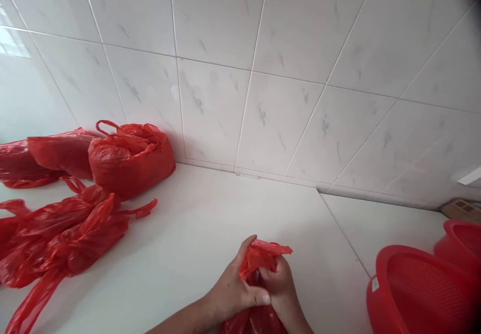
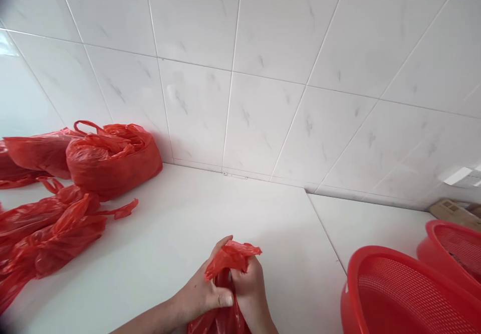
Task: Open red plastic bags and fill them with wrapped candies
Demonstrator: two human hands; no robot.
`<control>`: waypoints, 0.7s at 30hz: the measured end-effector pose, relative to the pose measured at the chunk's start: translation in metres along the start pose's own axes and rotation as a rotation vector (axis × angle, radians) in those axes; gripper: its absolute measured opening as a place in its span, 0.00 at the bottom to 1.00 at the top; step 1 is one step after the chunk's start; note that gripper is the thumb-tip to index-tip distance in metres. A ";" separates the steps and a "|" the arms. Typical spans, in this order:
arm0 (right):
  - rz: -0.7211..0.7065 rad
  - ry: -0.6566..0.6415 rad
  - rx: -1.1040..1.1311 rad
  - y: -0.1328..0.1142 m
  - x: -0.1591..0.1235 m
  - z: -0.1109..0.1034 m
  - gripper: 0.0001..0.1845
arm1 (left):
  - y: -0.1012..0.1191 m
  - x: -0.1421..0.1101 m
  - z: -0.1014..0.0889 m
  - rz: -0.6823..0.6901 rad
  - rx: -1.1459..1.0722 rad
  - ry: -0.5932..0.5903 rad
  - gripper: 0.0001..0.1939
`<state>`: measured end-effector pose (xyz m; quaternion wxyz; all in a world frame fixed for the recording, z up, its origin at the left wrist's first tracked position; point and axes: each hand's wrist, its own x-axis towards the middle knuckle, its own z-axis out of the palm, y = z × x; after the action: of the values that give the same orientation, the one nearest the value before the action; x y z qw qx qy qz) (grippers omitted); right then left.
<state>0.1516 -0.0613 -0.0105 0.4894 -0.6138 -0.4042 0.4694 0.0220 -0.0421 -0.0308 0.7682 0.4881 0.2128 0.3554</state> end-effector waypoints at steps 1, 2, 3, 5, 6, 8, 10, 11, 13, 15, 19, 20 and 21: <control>-0.002 0.013 -0.047 0.003 0.000 0.002 0.05 | -0.001 0.001 0.001 -0.001 0.011 0.052 0.46; 0.001 0.008 -0.067 0.006 0.000 0.003 0.04 | 0.000 0.002 0.002 -0.009 0.040 0.118 0.37; 0.002 -0.003 -0.069 0.009 -0.001 0.003 0.03 | 0.001 0.003 0.002 -0.029 0.064 0.185 0.27; -0.013 -0.036 -0.009 0.013 -0.004 0.002 0.07 | 0.006 0.006 0.003 -0.091 0.053 0.271 0.15; -0.014 -0.071 0.060 0.014 -0.006 0.001 0.12 | 0.009 0.007 0.003 -0.112 0.033 0.270 0.16; -0.006 -0.170 0.255 0.012 -0.009 -0.002 0.20 | 0.015 0.008 0.003 -0.109 -0.010 0.202 0.18; 0.036 -0.281 0.453 0.007 -0.012 -0.005 0.24 | 0.019 0.008 0.004 -0.073 -0.020 0.128 0.19; 0.068 -0.321 0.524 0.004 -0.013 -0.007 0.26 | 0.020 0.008 0.004 -0.054 -0.020 0.109 0.20; 0.115 -0.373 0.592 0.002 -0.012 -0.011 0.30 | 0.019 0.008 0.004 -0.030 -0.027 0.101 0.19; 0.101 -0.377 0.548 0.006 -0.008 -0.014 0.31 | 0.017 0.009 0.002 -0.040 -0.049 0.120 0.16; 0.006 -0.339 0.313 0.017 0.000 -0.018 0.15 | 0.011 0.009 -0.002 -0.096 -0.105 0.235 0.11; -0.007 -0.334 0.284 0.018 0.001 -0.018 0.13 | 0.011 0.009 -0.003 -0.093 -0.117 0.260 0.10; -0.010 -0.319 0.265 0.016 0.000 -0.017 0.11 | 0.012 0.009 -0.004 -0.085 -0.128 0.277 0.10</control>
<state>0.1685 -0.0679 -0.0252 0.4980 -0.4601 -0.4143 0.6072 0.0214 -0.0302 -0.0218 0.7755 0.3751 0.3139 0.3993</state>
